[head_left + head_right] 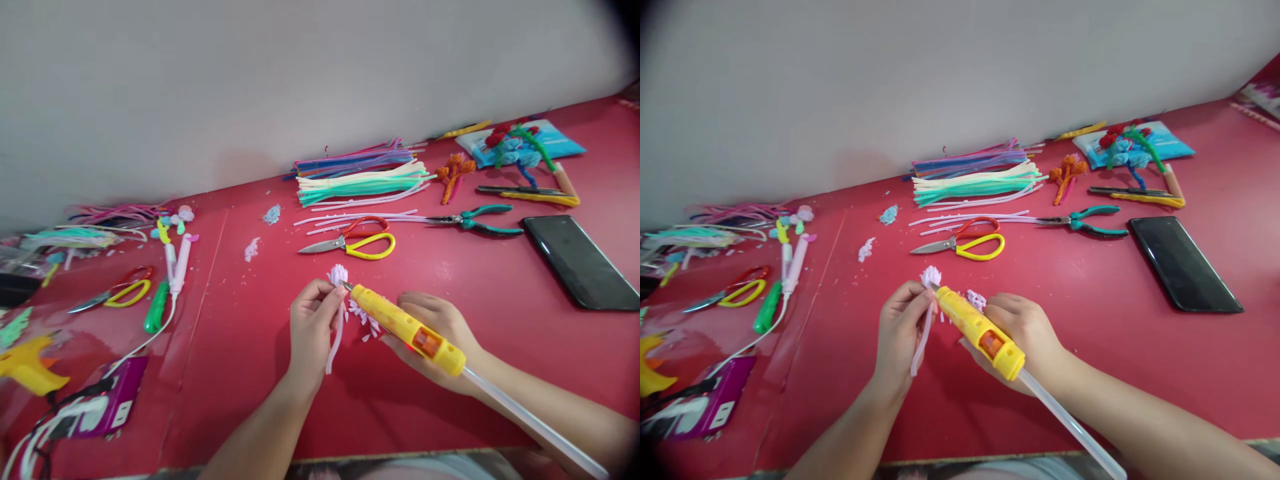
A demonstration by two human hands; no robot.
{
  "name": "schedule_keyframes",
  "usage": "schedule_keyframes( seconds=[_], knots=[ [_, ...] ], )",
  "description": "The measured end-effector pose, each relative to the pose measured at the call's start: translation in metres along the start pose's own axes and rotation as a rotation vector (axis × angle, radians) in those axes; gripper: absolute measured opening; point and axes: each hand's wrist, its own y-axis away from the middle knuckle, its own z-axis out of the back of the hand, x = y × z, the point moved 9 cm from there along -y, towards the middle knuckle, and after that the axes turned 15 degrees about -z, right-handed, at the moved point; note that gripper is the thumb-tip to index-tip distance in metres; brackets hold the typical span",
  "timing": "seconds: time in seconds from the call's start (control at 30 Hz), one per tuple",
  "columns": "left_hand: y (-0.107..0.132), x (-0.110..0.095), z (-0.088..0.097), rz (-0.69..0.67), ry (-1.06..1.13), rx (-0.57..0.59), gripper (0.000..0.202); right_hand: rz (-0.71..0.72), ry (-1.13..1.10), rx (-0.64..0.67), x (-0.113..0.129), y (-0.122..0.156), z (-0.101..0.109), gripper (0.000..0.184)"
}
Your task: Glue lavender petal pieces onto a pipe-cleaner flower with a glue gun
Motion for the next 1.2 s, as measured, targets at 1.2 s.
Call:
schedule_keyframes(
  seconds=[1.2],
  knots=[
    [-0.0003, 0.003, 0.0011, 0.035, 0.015, -0.026, 0.023, 0.014, 0.033, -0.02, -0.0025, 0.0019, -0.0037, 0.022]
  ],
)
